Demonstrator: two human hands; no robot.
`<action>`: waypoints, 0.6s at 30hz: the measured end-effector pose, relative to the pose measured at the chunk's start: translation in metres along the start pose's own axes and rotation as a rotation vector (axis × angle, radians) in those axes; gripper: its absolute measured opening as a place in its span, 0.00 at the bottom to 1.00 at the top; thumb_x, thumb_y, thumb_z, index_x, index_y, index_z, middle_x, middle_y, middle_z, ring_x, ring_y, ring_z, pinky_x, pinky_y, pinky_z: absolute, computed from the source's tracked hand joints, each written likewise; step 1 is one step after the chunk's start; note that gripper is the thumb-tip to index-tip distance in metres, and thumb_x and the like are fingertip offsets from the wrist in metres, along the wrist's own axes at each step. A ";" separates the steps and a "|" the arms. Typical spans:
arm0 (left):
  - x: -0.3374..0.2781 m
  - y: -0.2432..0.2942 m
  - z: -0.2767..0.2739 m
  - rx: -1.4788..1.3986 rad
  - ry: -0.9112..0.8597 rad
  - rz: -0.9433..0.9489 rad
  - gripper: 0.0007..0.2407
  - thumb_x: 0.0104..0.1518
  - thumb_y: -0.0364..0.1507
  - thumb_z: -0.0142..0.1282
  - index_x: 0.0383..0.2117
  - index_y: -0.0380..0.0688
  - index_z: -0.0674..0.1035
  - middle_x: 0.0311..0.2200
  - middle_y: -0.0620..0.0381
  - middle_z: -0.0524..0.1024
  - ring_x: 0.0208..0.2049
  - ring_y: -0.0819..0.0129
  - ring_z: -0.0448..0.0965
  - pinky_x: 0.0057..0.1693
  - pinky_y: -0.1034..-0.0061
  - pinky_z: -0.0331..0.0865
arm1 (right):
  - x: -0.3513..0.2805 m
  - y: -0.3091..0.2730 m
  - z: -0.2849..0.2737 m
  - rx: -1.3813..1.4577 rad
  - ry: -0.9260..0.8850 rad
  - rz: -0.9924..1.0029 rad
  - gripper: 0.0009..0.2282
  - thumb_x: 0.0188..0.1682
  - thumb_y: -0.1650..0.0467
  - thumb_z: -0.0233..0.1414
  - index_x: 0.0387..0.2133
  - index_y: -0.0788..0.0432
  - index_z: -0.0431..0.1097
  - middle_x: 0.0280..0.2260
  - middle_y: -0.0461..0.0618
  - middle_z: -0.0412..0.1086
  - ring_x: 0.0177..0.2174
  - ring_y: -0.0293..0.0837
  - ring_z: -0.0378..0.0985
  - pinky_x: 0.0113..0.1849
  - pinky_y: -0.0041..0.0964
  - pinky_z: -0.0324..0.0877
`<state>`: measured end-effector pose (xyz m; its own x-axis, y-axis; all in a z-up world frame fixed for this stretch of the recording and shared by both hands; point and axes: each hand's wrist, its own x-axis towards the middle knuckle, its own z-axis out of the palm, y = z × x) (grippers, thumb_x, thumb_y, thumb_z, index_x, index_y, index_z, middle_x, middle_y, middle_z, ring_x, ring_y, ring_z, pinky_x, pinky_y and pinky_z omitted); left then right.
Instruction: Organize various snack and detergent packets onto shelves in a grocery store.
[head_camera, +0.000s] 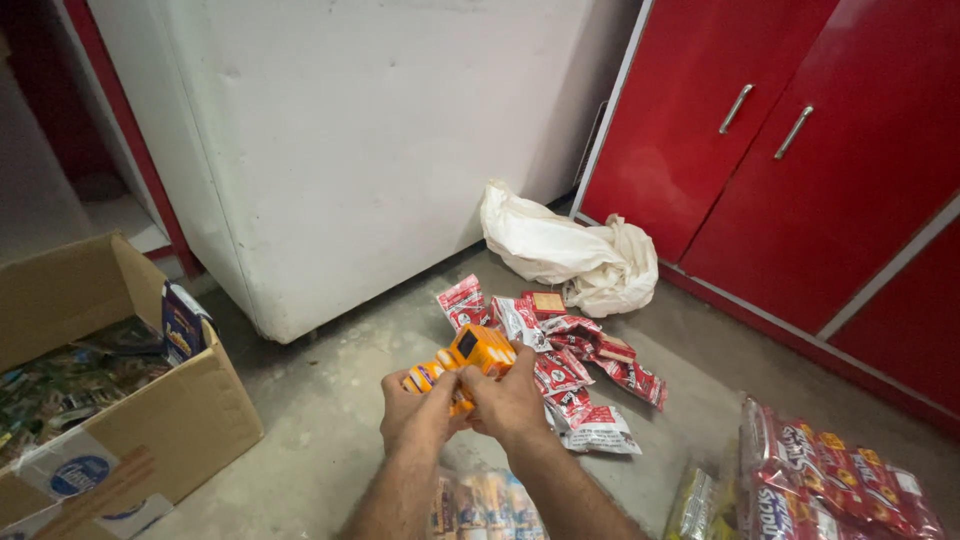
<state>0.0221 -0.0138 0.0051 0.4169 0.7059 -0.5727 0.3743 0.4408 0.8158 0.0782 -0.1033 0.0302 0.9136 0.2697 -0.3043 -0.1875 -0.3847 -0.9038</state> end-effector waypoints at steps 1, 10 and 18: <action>0.003 -0.002 0.002 -0.001 0.001 -0.003 0.30 0.46 0.36 0.71 0.56 0.51 0.67 0.48 0.45 0.78 0.41 0.57 0.87 0.38 0.70 0.84 | 0.004 0.004 0.002 -0.003 -0.002 0.002 0.36 0.42 0.66 0.59 0.64 0.51 0.45 0.52 0.59 0.68 0.43 0.52 0.83 0.34 0.46 0.85; 0.013 -0.015 -0.002 0.157 0.047 -0.104 0.27 0.47 0.39 0.70 0.54 0.56 0.70 0.47 0.48 0.80 0.41 0.57 0.87 0.39 0.68 0.84 | 0.032 0.043 0.027 0.204 -0.049 0.038 0.40 0.41 0.70 0.59 0.66 0.45 0.41 0.57 0.61 0.63 0.48 0.58 0.78 0.35 0.57 0.83; 0.071 -0.064 0.027 -0.019 -0.031 0.087 0.25 0.53 0.44 0.58 0.53 0.46 0.69 0.42 0.45 0.81 0.38 0.60 0.84 0.44 0.64 0.78 | 0.039 0.057 0.034 0.041 -0.217 0.058 0.25 0.54 0.55 0.42 0.49 0.63 0.74 0.44 0.64 0.76 0.41 0.51 0.76 0.41 0.43 0.71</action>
<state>0.0503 -0.0074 -0.0902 0.4724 0.7247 -0.5016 0.3200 0.3893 0.8637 0.0904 -0.0847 -0.0435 0.8025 0.4337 -0.4096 -0.2556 -0.3704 -0.8930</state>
